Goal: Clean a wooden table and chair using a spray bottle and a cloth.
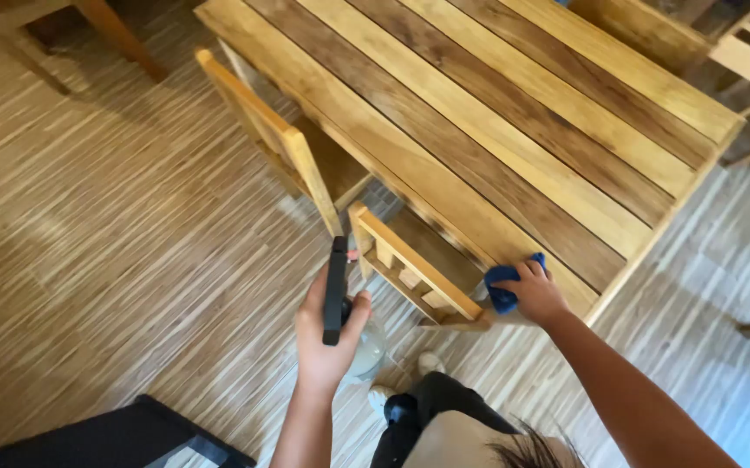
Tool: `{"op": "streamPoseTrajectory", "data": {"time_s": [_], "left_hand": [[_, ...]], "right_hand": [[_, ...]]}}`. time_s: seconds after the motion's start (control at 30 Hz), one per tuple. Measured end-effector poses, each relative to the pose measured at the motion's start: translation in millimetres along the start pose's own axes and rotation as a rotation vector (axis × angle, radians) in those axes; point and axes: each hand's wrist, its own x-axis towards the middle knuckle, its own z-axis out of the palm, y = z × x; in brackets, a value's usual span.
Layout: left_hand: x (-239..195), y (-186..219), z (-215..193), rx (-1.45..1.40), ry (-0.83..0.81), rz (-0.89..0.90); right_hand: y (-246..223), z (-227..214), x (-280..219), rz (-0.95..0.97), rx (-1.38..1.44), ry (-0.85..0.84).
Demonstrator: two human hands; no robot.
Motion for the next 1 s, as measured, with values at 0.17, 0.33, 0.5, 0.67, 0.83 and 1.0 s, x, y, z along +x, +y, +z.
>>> {"op": "streamPoseTrajectory", "data": {"time_s": [0.17, 0.33, 0.5, 0.67, 0.83, 1.0], "left_hand": [[-16.8, 3.3, 36.0, -0.097, -0.119, 0.059], [-39.9, 12.7, 71.2, 0.011, -0.128, 0.116], [-69.8, 26.0, 111.7, 0.001, -0.132, 0.082], [-102.7, 34.0, 157.9, 0.005, -0.117, 0.069], [-128.5, 35.7, 191.6, -0.024, -0.115, 0.024], [-142.3, 32.4, 192.5, 0.005, -0.053, 0.099]], "right_hand": [[-9.7, -19.5, -22.3, 0.009, 0.002, -0.044], [-0.6, -20.1, -53.7, -0.081, 0.004, -0.011], [30.7, 4.5, -98.7, -0.142, -0.078, 0.043], [65.3, 19.4, -145.0, -0.191, -0.068, 0.066], [75.6, 11.3, -163.6, -0.272, -0.11, 0.047], [77.2, 23.2, -155.5, -0.364, -0.153, 0.184]]}}
